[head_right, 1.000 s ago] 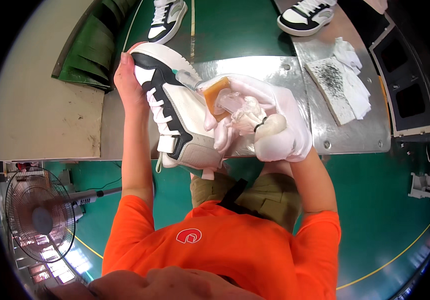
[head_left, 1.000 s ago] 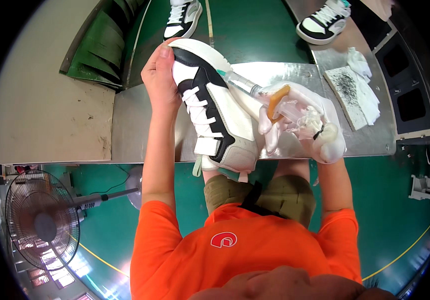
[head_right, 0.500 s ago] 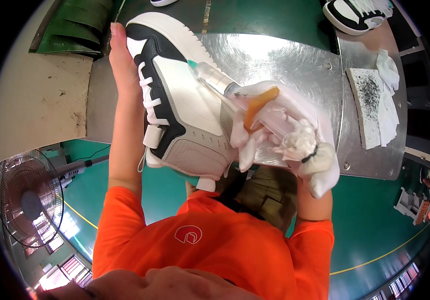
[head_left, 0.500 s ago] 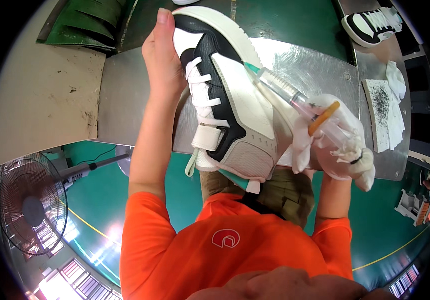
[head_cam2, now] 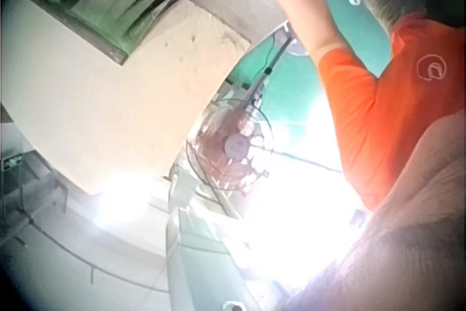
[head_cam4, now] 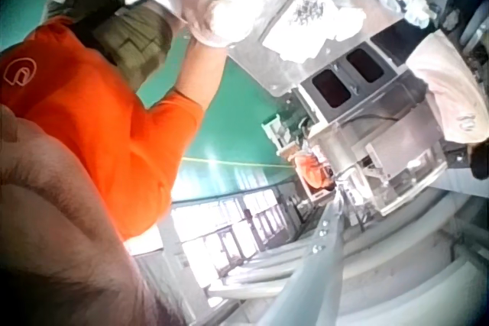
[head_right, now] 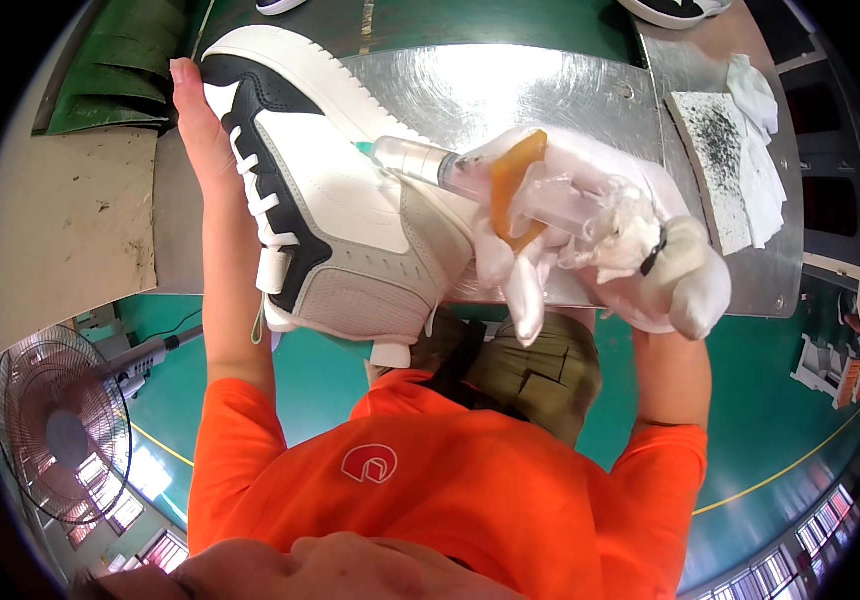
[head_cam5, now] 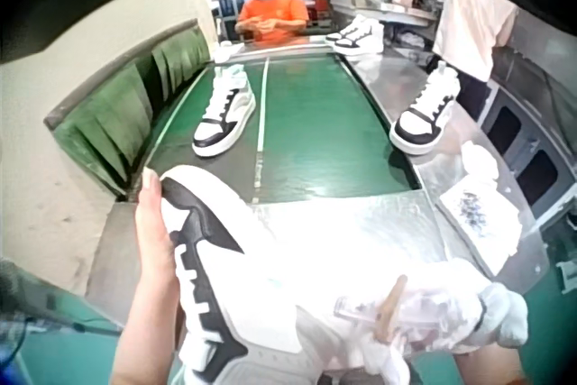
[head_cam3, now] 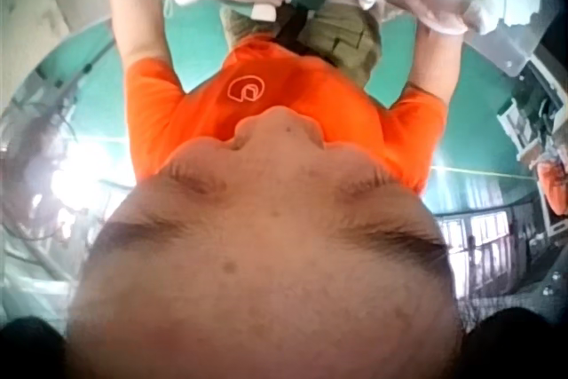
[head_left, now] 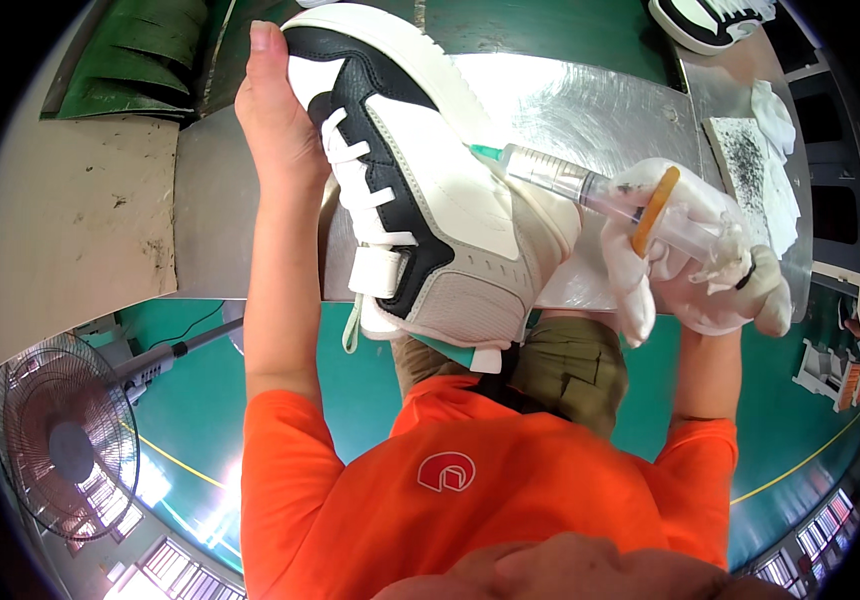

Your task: The person uses a syringe to apply glue to the seams of a white and black high-top sneaker. They hold the shoe with one hand and carefully dispense the adhesive along the edges of the sole and upper sections. The person rotates the shoe to access different areas and repeats the process on multiple shoes.

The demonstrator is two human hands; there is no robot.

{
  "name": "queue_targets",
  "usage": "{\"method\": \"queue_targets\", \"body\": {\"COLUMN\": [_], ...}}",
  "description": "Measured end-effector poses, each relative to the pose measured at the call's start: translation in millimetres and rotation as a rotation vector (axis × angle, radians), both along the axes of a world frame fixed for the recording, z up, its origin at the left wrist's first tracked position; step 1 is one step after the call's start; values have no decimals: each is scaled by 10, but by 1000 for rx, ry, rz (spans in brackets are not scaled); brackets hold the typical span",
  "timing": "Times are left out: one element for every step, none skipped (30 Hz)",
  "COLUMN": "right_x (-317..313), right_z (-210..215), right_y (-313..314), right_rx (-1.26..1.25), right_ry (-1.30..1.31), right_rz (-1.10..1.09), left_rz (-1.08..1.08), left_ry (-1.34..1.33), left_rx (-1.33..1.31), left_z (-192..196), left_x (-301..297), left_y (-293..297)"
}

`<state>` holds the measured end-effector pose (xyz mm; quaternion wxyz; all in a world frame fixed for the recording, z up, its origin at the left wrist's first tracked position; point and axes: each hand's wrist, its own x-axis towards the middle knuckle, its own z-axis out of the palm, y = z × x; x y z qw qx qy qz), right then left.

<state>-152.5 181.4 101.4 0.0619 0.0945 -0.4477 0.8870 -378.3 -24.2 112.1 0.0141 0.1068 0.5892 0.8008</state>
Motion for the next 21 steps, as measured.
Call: {"method": "queue_targets", "body": {"right_x": [21, 37, 53, 66, 84, 96, 111, 132, 155, 174, 188, 190, 193, 192, 199, 205, 215, 218, 219, 231, 230], "right_z": [32, 63, 85, 100, 121, 134, 148, 169, 184, 200, 223, 215, 222, 230, 236, 246, 255, 258, 265, 268, 268], "right_y": [18, 37, 58, 72, 101, 122, 141, 157, 176, 186, 190, 200, 203, 200, 205, 211, 212, 214, 213, 208, 215], "right_rx": [8, 16, 21, 28, 31, 32, 34, 34, 37, 38, 39, 35, 38, 36, 36, 36, 39, 41, 42, 40, 41], "right_ry": [-8, -19, -24, -28, -35, -37, -39, -40, -42, -45, -46, -52, -52, -55, -58, -62, -66, -70, -72, -76, -79], "right_rz": [9, 17, 22, 26, 33, 39, 43, 48, 50, 53, 54, 58, 63, 70, 71, 75, 74, 76, 78, 80, 82], "left_rz": [29, -38, -22, -6, 10, 26, 42, 30, 16, -26, -68, -61, -55, -48, -51, -54, -57, -47, -37, -27, -39], "left_ry": [2, 91, 72, 53, 33, 41, 49, 50, 50, 42, 35, 23, 11, 0, 0, 1, 2, -5, -13, -20, -30], "left_rx": [40, -13, -6, 2, 10, -9, -28, -22, -15, 17, 48, 48, 47, 47, 47, 47, 47, 47, 46, 45, 60], "left_z": [-8, -51, -42, -25, -9, 7, 24, 25, 31, 13, 0, -9, -15, -18, -15, -11, -6, 4, 18, 28, 24], "left_x": [-13, -67, -57, -36, -14, 8, 33, 32, 31, 9, -6, -7, -9, -9, -8, -7, -5, 5, 21, 30, 20], "left_y": [4, -61, -49, -31, -15, -9, -6, -13, -16, -29, -37, -45, -52, -59, -58, -58, -56, -51, -41, -35, -39]}}
